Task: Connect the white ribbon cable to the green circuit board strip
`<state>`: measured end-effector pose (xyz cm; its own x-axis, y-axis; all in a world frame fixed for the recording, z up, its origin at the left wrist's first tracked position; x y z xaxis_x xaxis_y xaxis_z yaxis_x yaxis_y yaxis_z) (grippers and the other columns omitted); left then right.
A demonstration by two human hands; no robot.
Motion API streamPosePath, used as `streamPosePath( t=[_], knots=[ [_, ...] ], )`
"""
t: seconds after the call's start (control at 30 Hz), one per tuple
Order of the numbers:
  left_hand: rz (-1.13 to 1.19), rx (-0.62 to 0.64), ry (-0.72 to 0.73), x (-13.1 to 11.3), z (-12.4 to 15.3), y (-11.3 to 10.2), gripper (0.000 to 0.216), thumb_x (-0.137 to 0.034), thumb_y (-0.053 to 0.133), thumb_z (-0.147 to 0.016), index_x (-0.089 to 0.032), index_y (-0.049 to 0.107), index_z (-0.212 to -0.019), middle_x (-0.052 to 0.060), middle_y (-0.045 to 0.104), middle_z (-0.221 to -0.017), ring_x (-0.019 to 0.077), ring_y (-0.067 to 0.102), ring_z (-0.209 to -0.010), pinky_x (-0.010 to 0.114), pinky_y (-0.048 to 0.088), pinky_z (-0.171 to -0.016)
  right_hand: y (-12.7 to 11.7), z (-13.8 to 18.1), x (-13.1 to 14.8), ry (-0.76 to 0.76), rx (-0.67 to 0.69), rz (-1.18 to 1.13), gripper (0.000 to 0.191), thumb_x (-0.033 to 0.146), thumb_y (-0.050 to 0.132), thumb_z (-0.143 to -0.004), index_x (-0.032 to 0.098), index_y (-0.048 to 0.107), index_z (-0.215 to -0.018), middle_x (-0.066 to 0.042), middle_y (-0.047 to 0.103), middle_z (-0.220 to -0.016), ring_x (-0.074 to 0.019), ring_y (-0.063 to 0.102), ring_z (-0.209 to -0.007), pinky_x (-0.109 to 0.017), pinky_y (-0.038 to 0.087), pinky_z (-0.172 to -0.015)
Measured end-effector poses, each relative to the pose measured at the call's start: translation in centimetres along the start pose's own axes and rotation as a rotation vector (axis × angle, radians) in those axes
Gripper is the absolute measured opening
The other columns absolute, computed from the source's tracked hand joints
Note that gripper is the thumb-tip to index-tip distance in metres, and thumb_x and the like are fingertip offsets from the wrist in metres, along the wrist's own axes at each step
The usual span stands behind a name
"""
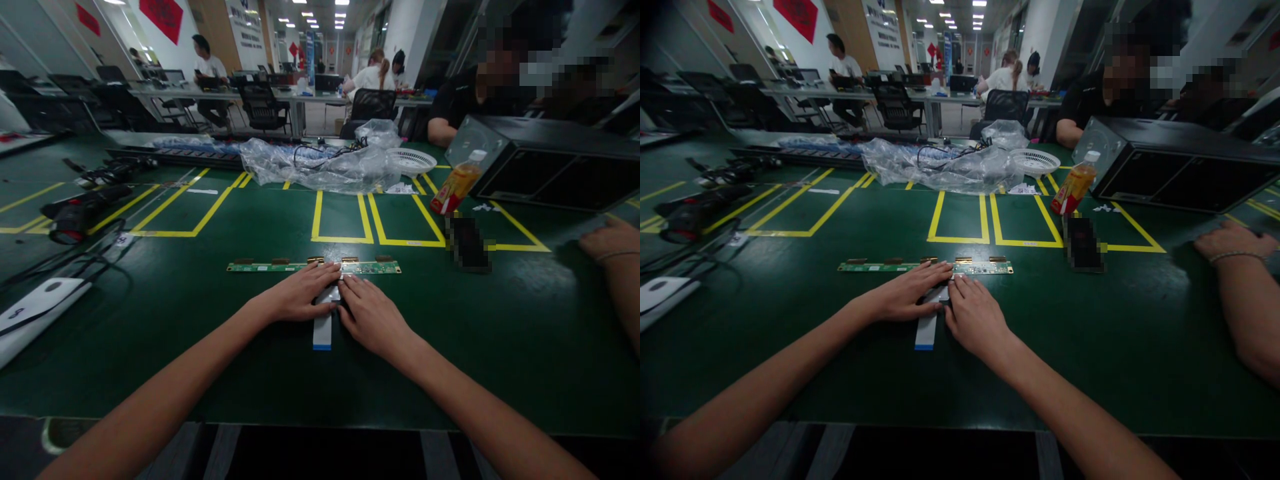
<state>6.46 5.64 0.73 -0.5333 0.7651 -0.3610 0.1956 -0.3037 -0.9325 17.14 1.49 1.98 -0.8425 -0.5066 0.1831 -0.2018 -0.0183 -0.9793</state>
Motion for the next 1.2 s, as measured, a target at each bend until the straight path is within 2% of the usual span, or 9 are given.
streamPosePath(
  t=[0.3, 0.43, 0.63, 0.73, 0.8, 0.87, 1.0, 1.07, 1.2],
  knots=[
    [0.029, 0.013, 0.026, 0.2, -0.1, -0.3, 0.075, -0.048, 0.052, -0.098, -0.012, 0.027, -0.158, 0.013, 0.024, -0.166, 0.0223, 0.018, -0.155, 0.041, 0.009, -0.127, 0.0, -0.2, -0.2, -0.023, -0.003, -0.019, 0.050, 0.024, 0.048, -0.098, 0.004, 0.052, -0.143, -0.023, 0.051, -0.151, -0.0326, 0.046, -0.141, -0.049, 0.035, -0.120],
    [-0.022, -0.021, 0.036, 0.2, 0.0, -0.2, 0.072, -0.048, 0.050, -0.099, -0.011, 0.029, -0.157, 0.014, 0.027, -0.165, 0.0219, 0.020, -0.154, 0.040, 0.009, -0.127, -0.7, -0.3, -0.6, -0.066, -0.054, -0.087, 0.044, 0.022, 0.047, -0.098, 0.009, 0.056, -0.140, -0.019, 0.055, -0.147, -0.0302, 0.051, -0.136, -0.047, 0.039, -0.117],
    [-0.093, -0.013, 0.104, -0.7, 0.0, 0.5, 0.061, -0.040, 0.037, -0.106, -0.014, 0.026, -0.160, 0.009, 0.023, -0.167, 0.0179, 0.014, -0.155, 0.038, 0.007, -0.127, -2.6, -0.5, -2.4, -0.010, -0.217, -0.204, 0.031, 0.023, 0.047, -0.099, 0.015, 0.065, -0.123, -0.015, 0.069, -0.129, -0.0277, 0.062, -0.122, -0.047, 0.048, -0.106],
    [-0.155, 0.009, 0.032, 0.1, -0.6, 0.9, 0.058, -0.041, 0.026, -0.108, -0.016, 0.027, -0.160, 0.008, 0.021, -0.167, 0.0191, 0.013, -0.155, 0.040, 0.007, -0.126, -3.2, -0.3, -3.4, 0.026, -0.268, -0.237, 0.026, 0.022, 0.049, -0.098, 0.017, 0.065, -0.118, -0.012, 0.072, -0.122, -0.0271, 0.064, -0.117, -0.047, 0.049, -0.103],
    [-0.211, -0.014, -0.127, 2.5, -0.7, 0.4, 0.061, -0.043, 0.023, -0.108, -0.012, 0.027, -0.160, 0.011, 0.021, -0.167, 0.0223, 0.016, -0.155, 0.041, 0.011, -0.126, -3.2, -0.3, -3.9, 0.043, -0.264, -0.254, 0.025, 0.023, 0.049, -0.099, 0.018, 0.066, -0.116, -0.011, 0.072, -0.120, -0.0268, 0.065, -0.114, -0.046, 0.050, -0.100],
    [-0.260, -0.052, -0.345, 6.5, 0.5, -0.7, 0.062, -0.042, 0.021, -0.107, -0.008, 0.029, -0.159, 0.014, 0.024, -0.165, 0.0253, 0.020, -0.154, 0.042, 0.017, -0.124, -3.2, -0.2, -4.1, 0.047, -0.250, -0.269, 0.024, 0.023, 0.049, -0.099, 0.019, 0.066, -0.115, -0.010, 0.073, -0.119, -0.0265, 0.066, -0.113, -0.046, 0.050, -0.100],
    [-0.314, -0.154, -0.842, 16.4, 7.2, -4.0, 0.063, -0.037, 0.021, -0.105, -0.002, 0.031, -0.156, 0.020, 0.030, -0.162, 0.0330, 0.028, -0.151, 0.051, 0.026, -0.120, -3.2, -0.3, -4.1, 0.036, -0.227, -0.294, 0.025, 0.025, 0.049, -0.099, 0.019, 0.067, -0.115, -0.010, 0.072, -0.120, -0.0262, 0.066, -0.113, -0.046, 0.051, -0.099],
    [-0.286, -0.205, -1.043, 20.1, 11.2, -5.2, 0.066, -0.041, 0.020, -0.105, -0.001, 0.031, -0.156, 0.023, 0.028, -0.162, 0.0372, 0.028, -0.150, 0.057, 0.027, -0.118, -3.2, -0.3, -4.0, 0.035, -0.219, -0.296, 0.025, 0.025, 0.049, -0.100, 0.018, 0.067, -0.116, -0.011, 0.072, -0.120, -0.0264, 0.065, -0.113, -0.047, 0.050, -0.099],
    [-0.229, -0.257, -1.213, 23.2, 15.0, -5.9, 0.076, -0.057, 0.020, -0.102, -0.007, 0.029, -0.158, 0.027, 0.025, -0.162, 0.0449, 0.025, -0.149, 0.069, 0.024, -0.114, -3.1, -0.3, -4.0, 0.033, -0.210, -0.301, 0.024, 0.025, 0.050, -0.099, 0.018, 0.067, -0.115, -0.011, 0.073, -0.119, -0.0262, 0.065, -0.113, -0.047, 0.051, -0.099]
  ],
)
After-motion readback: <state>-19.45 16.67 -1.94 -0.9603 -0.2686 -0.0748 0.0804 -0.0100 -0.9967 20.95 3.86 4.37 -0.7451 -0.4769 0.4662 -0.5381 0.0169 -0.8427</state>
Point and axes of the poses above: each hand's wrist, its own z-axis away from the middle knuckle, its own y-axis out of the palm, x = y × z, the point moved 8 cm from there along -z, towards the middle knuckle
